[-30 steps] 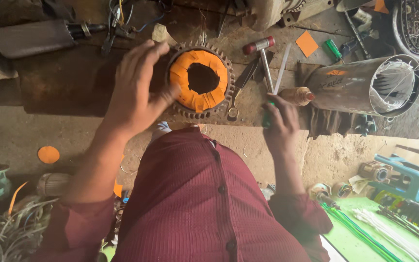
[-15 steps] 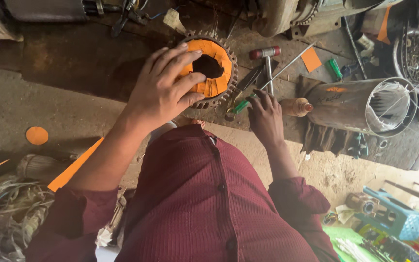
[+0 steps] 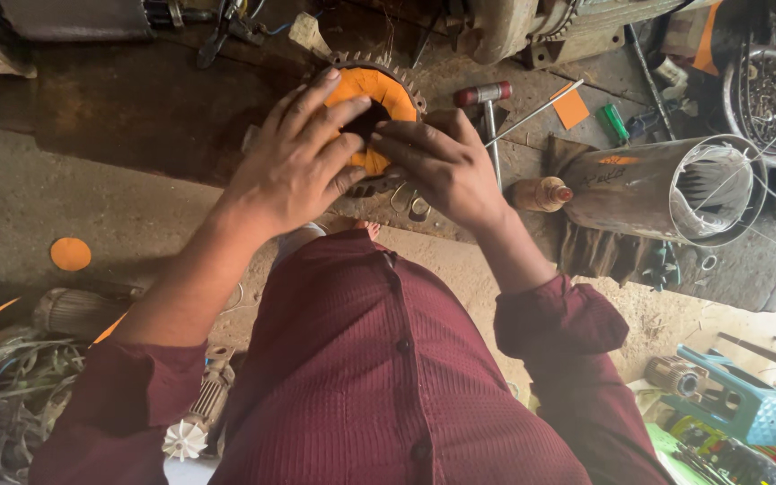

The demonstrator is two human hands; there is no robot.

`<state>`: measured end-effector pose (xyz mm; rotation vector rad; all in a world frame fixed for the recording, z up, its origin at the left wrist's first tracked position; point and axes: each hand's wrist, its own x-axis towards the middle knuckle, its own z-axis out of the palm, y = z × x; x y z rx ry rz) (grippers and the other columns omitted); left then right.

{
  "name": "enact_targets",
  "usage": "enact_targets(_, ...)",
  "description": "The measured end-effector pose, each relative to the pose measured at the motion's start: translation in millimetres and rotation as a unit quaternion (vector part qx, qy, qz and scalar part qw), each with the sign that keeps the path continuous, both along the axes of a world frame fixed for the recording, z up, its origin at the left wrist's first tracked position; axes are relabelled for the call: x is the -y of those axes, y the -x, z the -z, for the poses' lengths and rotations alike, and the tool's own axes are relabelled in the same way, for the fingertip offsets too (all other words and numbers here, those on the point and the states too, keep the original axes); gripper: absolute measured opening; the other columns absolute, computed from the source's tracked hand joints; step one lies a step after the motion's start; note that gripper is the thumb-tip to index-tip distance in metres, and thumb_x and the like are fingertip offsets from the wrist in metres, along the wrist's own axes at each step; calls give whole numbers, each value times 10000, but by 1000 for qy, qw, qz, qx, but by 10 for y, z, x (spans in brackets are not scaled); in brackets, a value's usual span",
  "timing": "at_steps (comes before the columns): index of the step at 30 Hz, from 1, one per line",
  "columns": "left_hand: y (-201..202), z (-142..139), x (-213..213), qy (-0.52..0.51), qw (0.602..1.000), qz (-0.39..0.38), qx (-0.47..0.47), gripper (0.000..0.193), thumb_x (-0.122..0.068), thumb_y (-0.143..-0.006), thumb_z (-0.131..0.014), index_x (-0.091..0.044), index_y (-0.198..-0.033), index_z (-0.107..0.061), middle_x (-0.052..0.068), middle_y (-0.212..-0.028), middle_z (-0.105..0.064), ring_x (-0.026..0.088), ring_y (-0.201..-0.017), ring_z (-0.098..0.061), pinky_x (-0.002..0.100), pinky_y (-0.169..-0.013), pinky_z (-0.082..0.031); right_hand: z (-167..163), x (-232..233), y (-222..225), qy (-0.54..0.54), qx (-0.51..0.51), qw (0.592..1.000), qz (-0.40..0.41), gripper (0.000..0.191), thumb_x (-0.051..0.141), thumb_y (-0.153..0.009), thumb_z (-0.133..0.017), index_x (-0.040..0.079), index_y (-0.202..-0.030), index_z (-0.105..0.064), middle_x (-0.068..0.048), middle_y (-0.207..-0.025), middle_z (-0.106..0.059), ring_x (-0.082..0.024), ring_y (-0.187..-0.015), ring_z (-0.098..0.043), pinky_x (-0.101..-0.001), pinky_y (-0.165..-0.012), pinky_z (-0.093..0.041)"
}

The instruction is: The person works on an electric motor at a cluttered workbench. They use a screwdriver to pry at the motor's fan end, remove the fan cover, handle the orange fan and rotor assembly, press the fan back into place, then fit a mounting flange onto the motor housing and tap it with a hammer and screwdriver to seat it.

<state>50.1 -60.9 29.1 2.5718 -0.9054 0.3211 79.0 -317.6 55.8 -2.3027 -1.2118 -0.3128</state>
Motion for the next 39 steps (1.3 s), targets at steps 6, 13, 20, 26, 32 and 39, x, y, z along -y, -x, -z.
enact_targets(6,-21,67,62,-26,1000,9,-4,376,-426,-1094,-604,-63,-1052,-694,96,-1391,-567,385,-1545,-263,600,-1254,-271,40,-2,-119,55,-22,998,-32,412,289,-978,-746,86,-1335,-711,-62,-1353,-651,-272,-1063,-592,-388,-948,-489)
enact_targets(13,-33,133,23,-37,999,14,10,373,-413,-1100,-614,-48,-1144,-679,110,-1388,-546,403,-1543,-271,610,-1254,-271,16,-72,-144,79,-83,993,-32,327,324,-999,-731,102,-1238,-716,-64,-1286,-654,-282,-1058,-578,-412,-957,-452)
enact_targets(20,-133,85,-84,74,996,55,-21,612,-514,-1093,-608,-121,-1521,-417,176,-1635,-368,373,-1563,-290,567,-1302,-264,30,-76,-149,91,-64,993,-27,296,320,-1018,-717,123,-1240,-712,-45,-1266,-647,-283,-1077,-545,-425,-980,-437)
enact_targets(26,-512,24,-425,73,985,96,-127,1032,-695,-924,-647,-105,-1652,-214,133,-1681,-320,335,-1580,-258,567,-1300,-224,164,-127,-13,54,-46,997,30,242,307,-989,-704,154,-1176,-719,-32,-1296,-642,-291,-1089,-533,-453,-986,-401)
enact_targets(32,-702,62,-390,17,973,127,-193,1024,-693,-888,-633,-127,-1656,-260,83,-1704,-289,284,-1591,-206,539,-1268,-138,264,-229,36,23,-24,996,81,246,337,-1019,-670,131,-1144,-715,-31,-1302,-660,-301,-1069,-527,-446,-990,-392)
enact_targets(39,-701,64,-436,47,969,133,-201,1098,-749,-837,-650,-131,-1646,-240,71,-1709,-281,263,-1599,-205,528,-1295,-129,260,-249,129,2,-67,991,118,398,361,-1037,-643,95,-1325,-716,-64,-1417,-647,-271,-1104,-567,-415,-1020,-395)
